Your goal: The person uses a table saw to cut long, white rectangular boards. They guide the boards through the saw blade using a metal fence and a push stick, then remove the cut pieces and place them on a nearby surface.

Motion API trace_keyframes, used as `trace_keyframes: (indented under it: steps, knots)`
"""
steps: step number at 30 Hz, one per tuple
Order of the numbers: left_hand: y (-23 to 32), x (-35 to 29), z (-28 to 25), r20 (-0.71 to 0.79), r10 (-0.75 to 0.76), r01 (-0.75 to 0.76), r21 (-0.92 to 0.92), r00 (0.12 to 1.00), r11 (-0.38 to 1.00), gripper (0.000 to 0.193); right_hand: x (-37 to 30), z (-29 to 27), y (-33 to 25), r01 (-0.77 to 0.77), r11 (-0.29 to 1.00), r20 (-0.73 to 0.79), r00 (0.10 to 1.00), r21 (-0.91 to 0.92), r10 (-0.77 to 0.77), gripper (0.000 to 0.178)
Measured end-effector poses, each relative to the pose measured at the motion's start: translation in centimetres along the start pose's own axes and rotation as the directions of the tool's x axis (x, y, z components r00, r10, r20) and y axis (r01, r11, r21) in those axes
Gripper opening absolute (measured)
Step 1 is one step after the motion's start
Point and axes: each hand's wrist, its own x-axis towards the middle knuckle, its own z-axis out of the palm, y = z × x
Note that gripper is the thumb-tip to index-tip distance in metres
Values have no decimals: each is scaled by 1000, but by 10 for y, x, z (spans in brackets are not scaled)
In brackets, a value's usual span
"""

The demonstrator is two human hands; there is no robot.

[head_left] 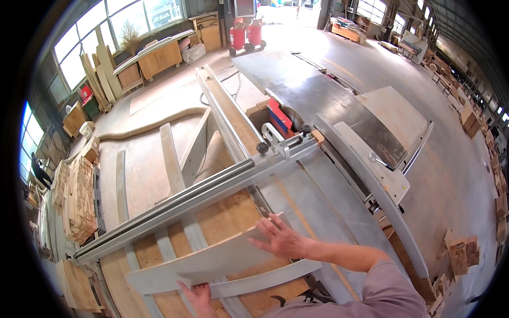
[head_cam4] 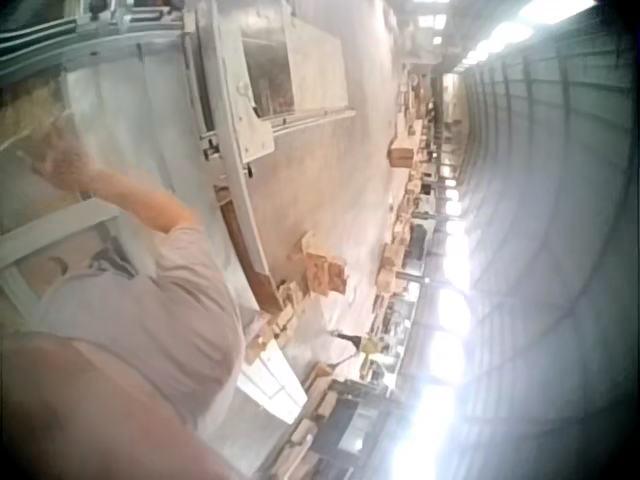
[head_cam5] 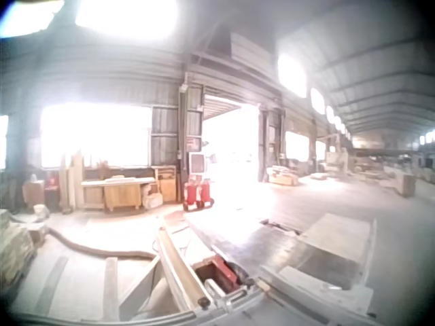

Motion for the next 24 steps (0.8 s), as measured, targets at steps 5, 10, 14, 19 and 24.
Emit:
trace_keyframes:
  steps: [5,10,14,19,24]
  knots:
    - [-28,-50,56,456,194,-176,-83,869,981,66,-50,-62,-32,-149,986,-240,962,-70,129,80]
    - [-59,-193,178,740,416,-679,76,529,730,63,-118,-114,-62,-333,736,-161,845,589,510,95]
    - [-165,-269,250,923,88,-685,213,376,696,44,-216,-143,-32,-303,323,-92,588,897,804,83]
    - [-333,-318,225,906,-223,-916,388,360,98,56,-372,-232,-6,113,147,-169,214,983,962,88]
    - [-488,-350,130,618,-752,-939,-62,231,-339,65,-523,-258,-51,419,190,-97,-233,888,968,92]
